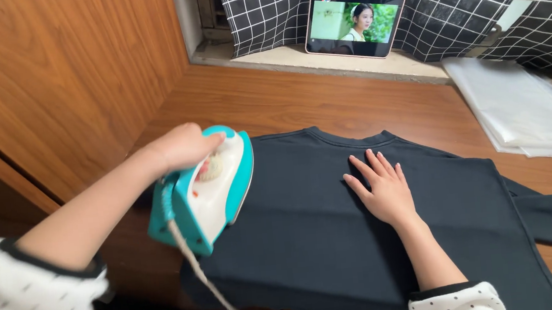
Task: Ironing a black t-shirt on a wooden desk using an electric iron.
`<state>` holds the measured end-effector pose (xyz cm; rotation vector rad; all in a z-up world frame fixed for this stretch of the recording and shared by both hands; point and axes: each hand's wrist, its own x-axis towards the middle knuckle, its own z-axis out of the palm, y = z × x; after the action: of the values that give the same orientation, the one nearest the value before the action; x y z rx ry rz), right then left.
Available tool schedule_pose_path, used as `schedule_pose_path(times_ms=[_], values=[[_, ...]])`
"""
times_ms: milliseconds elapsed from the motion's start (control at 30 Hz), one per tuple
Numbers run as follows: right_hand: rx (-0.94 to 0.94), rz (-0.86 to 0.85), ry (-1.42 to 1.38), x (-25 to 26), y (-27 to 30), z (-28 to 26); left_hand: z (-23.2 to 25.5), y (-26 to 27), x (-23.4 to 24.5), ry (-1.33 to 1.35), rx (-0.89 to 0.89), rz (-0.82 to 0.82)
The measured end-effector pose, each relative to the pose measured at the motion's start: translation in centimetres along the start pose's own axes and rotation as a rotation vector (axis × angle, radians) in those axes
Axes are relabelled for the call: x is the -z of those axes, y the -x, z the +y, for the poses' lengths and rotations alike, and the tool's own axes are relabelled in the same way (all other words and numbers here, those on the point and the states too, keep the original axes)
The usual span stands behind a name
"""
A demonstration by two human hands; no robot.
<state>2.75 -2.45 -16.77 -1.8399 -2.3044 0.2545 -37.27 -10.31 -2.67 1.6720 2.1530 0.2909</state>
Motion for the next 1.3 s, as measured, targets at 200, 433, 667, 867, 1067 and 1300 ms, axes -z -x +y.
schedule_pose_path(times_ms=[200,433,667,867,1067,1300], values=[[0.001,0.01,0.003,-0.1,-0.1,-0.1,1.1,-1.7,0.3,-0.068,0.026,0.005],[-0.021,-0.021,-0.033,0.9,0.7,-0.9,-0.2,5.3,1.7,-0.075,0.061,-0.073],[-0.039,0.011,-0.129,0.9,0.1,-1.2,-0.6,12.7,1.2,0.217,0.236,-0.171],[-0.089,-0.078,-0.477,8.4,4.3,-5.5,-0.1,16.0,-3.6,1.221,0.313,-0.399],[-0.063,-0.139,-0.618,16.7,14.4,-13.3,7.7,18.4,-7.3,1.414,0.095,-0.517],[0.041,-0.239,-0.176,16.2,15.0,-11.3,12.3,16.5,-14.9,1.648,-0.479,-0.505]])
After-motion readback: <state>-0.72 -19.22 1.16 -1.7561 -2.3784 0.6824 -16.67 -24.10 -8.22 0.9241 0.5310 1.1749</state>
